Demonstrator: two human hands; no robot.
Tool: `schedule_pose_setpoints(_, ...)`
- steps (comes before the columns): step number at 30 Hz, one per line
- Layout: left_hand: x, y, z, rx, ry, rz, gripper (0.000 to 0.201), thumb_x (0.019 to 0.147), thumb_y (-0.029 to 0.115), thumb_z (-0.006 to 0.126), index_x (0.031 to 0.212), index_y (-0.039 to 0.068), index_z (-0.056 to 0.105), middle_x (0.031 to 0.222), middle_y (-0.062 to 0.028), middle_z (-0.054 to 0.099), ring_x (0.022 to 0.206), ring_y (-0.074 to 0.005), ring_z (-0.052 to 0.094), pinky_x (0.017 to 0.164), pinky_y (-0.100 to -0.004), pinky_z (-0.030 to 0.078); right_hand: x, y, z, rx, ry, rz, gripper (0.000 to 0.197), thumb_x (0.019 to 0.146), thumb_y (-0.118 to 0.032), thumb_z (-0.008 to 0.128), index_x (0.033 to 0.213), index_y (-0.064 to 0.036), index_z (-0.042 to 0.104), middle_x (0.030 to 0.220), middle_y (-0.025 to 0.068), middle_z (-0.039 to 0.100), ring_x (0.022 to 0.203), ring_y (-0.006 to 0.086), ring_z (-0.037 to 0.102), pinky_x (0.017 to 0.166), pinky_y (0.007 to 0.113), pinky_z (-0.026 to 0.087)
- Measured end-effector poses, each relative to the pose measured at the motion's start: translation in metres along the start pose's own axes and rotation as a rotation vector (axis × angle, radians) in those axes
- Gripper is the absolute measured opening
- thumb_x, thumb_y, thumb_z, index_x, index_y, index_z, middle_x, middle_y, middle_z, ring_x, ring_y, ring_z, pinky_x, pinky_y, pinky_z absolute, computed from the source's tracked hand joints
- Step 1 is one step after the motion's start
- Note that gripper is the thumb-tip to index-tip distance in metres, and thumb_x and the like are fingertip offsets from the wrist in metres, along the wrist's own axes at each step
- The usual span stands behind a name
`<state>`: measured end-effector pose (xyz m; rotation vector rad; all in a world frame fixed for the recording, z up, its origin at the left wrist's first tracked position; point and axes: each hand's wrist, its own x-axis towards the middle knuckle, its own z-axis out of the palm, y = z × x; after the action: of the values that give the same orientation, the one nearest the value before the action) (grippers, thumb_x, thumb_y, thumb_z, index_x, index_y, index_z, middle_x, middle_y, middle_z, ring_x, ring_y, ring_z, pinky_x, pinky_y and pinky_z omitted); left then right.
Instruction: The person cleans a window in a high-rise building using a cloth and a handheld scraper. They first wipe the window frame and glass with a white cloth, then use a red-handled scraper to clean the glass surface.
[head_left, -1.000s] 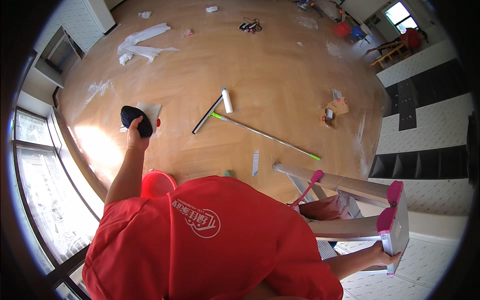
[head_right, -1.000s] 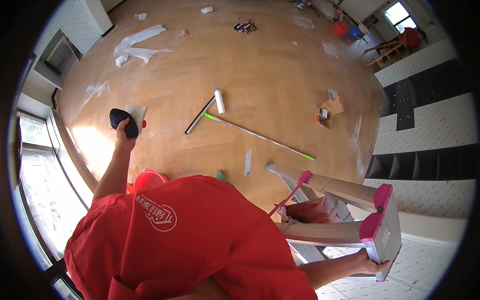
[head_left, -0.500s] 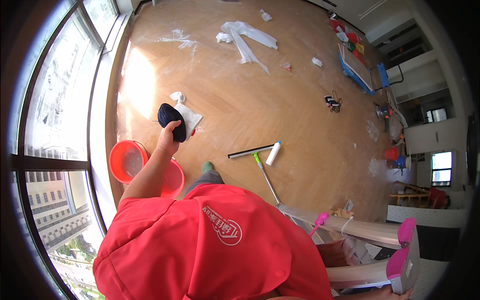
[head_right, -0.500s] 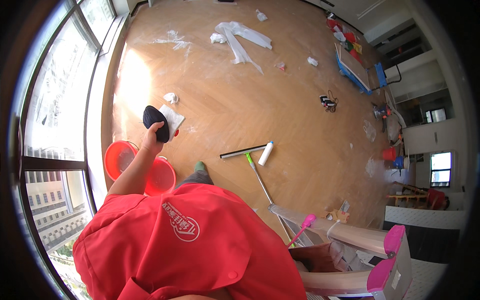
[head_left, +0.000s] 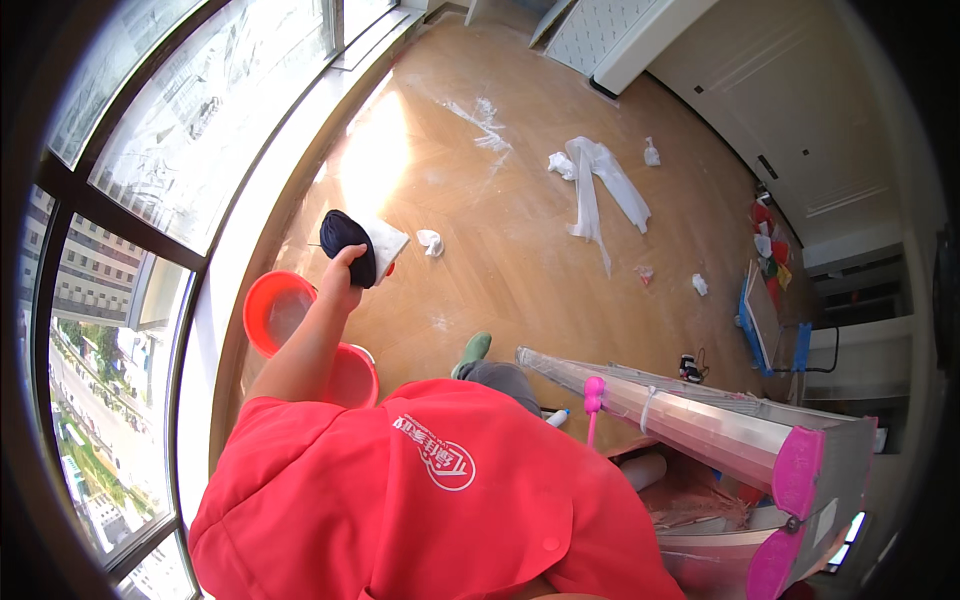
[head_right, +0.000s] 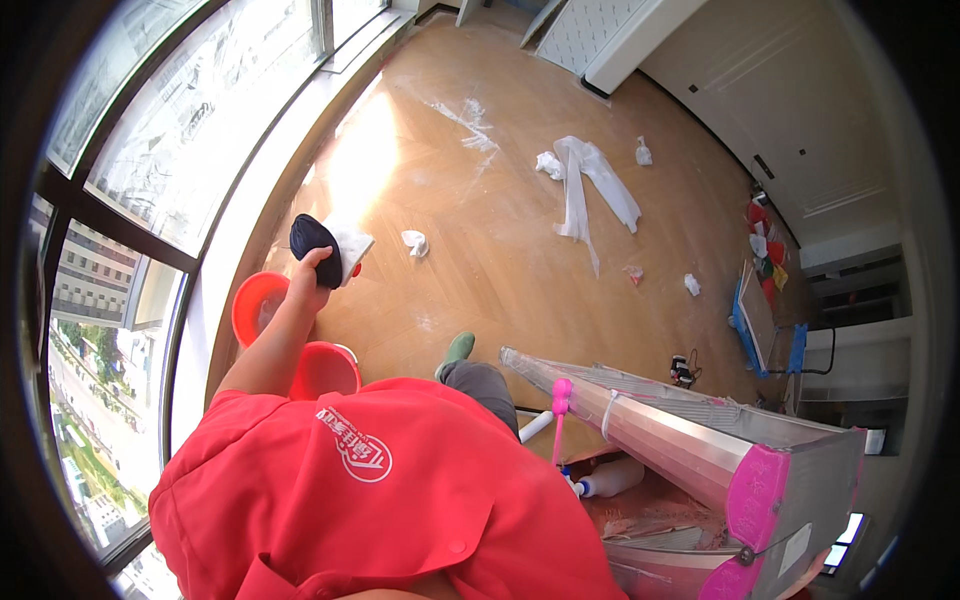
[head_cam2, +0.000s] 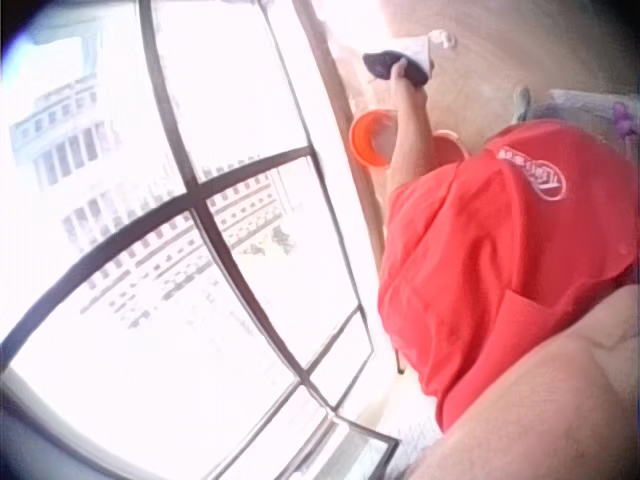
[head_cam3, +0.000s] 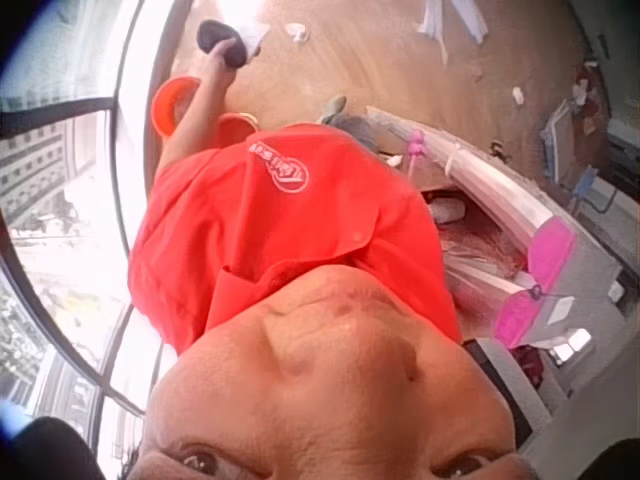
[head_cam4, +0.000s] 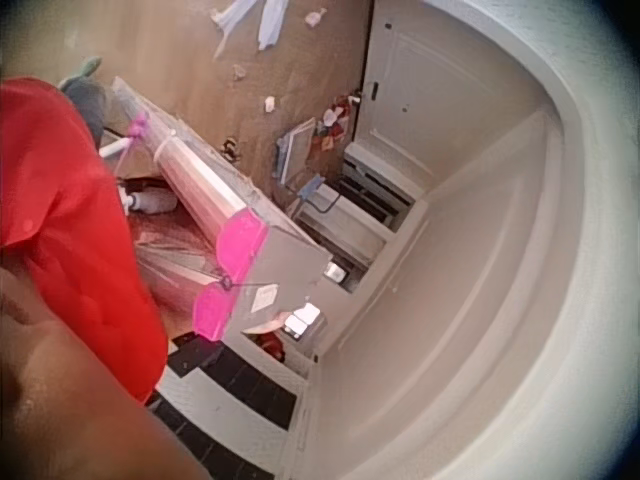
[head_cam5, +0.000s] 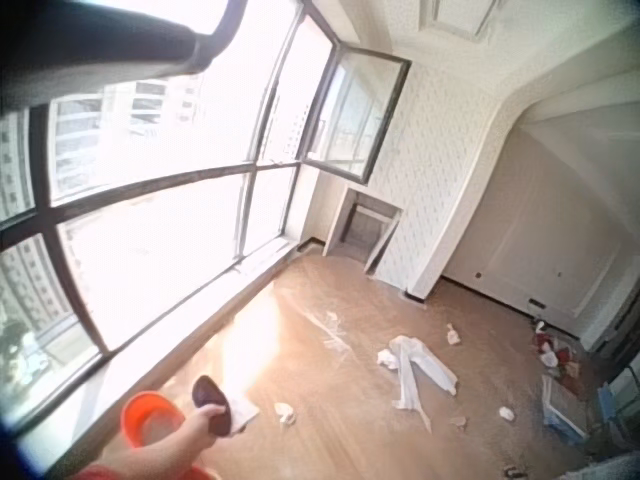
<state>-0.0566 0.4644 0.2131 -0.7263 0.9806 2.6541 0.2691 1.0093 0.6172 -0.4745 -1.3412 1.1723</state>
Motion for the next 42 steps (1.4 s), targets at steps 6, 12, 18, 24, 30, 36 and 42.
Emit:
schedule_pose_setpoints(6,0.002,0.038,-0.031,-0.101,0.124,0.242,0.036,0.082,0.016,0.058,0.113,0.001,0.054,0.104,-0.0101,0.064,0.095,-0.0271,0.062,0.078,-0.0388,0.053,0.06,0.092,0.142,0.236,-0.383,0.417,0.052,0.089,-0.042,0.055,0.125,-0.0056,0.05,0.116,0.0117,0.056,0.106,0.0214,0.054,0.091,0.038,0.042)
schedule_pose_setpoints(12,-0.039,0.057,-0.035,-0.321,0.414,0.414,0.03,0.08,0.013,0.063,0.108,0.005,0.059,0.1,-0.0073,0.065,0.092,-0.0255,0.063,0.08,-0.0409,0.053,0.08,0.174,0.345,0.421,-0.893,0.844,0.054,0.09,-0.045,0.052,0.126,-0.0047,0.048,0.117,0.0098,0.055,0.11,0.0194,0.052,0.096,0.037,0.041)
schedule_pose_setpoints(18,-0.083,0.044,-0.044,-0.387,0.566,0.621,0.029,0.081,0.015,0.062,0.108,0.003,0.059,0.104,-0.0085,0.065,0.097,-0.027,0.062,0.089,-0.0401,0.051,0.05,0.224,0.532,0.658,-1.657,0.988,0.056,0.092,-0.049,0.044,0.125,-0.0043,0.05,0.117,0.0116,0.059,0.108,0.0194,0.059,0.092,0.036,0.047)
schedule_pose_setpoints(24,-0.085,0.012,-0.063,-0.545,0.723,0.783,0.039,0.08,0.013,0.062,0.116,0.001,0.053,0.108,-0.0118,0.063,0.099,-0.0291,0.062,0.087,-0.0411,0.052,-0.032,0.226,0.696,0.565,-1.829,1.049,0.057,0.091,-0.051,0.047,0.125,-0.0046,0.051,0.123,0.0106,0.058,0.102,0.018,0.062,0.086,0.035,0.052)
schedule_pose_setpoints(30,-0.039,-0.013,-0.067,-0.842,0.883,0.806,0.035,0.078,0.014,0.064,0.111,0.006,0.057,0.104,-0.0058,0.064,0.095,-0.0242,0.062,0.082,-0.0383,0.052,-0.125,0.213,0.835,0.439,-1.953,0.973,0.059,0.09,-0.051,0.049,0.126,-0.0042,0.05,0.121,0.0094,0.059,0.101,0.0168,0.062,0.087,0.034,0.05)
schedule_pose_setpoints(36,-0.014,0.026,0.016,-0.961,0.912,0.931,0.038,0.081,0.013,0.061,0.116,0.001,0.053,0.11,-0.0119,0.062,0.1,-0.0281,0.061,0.085,-0.0405,0.051,-0.222,0.2,0.956,0.442,-2.213,1.029,0.062,0.089,-0.053,0.05,0.127,-0.004,0.05,0.12,0.0099,0.058,0.101,0.0171,0.06,0.09,0.033,0.048)
schedule_pose_setpoints(42,0.006,0.037,0.076,-1.06,1.28,1.073,0.035,0.078,0.014,0.063,0.111,0.004,0.058,0.107,-0.0078,0.064,0.098,-0.0245,0.062,0.087,-0.0395,0.051,-0.341,0.194,1.077,0.424,-2.318,1.172,0.063,0.087,-0.052,0.053,0.129,-0.0058,0.049,0.12,0.0107,0.056,0.109,0.0209,0.053,0.095,0.036,0.042)
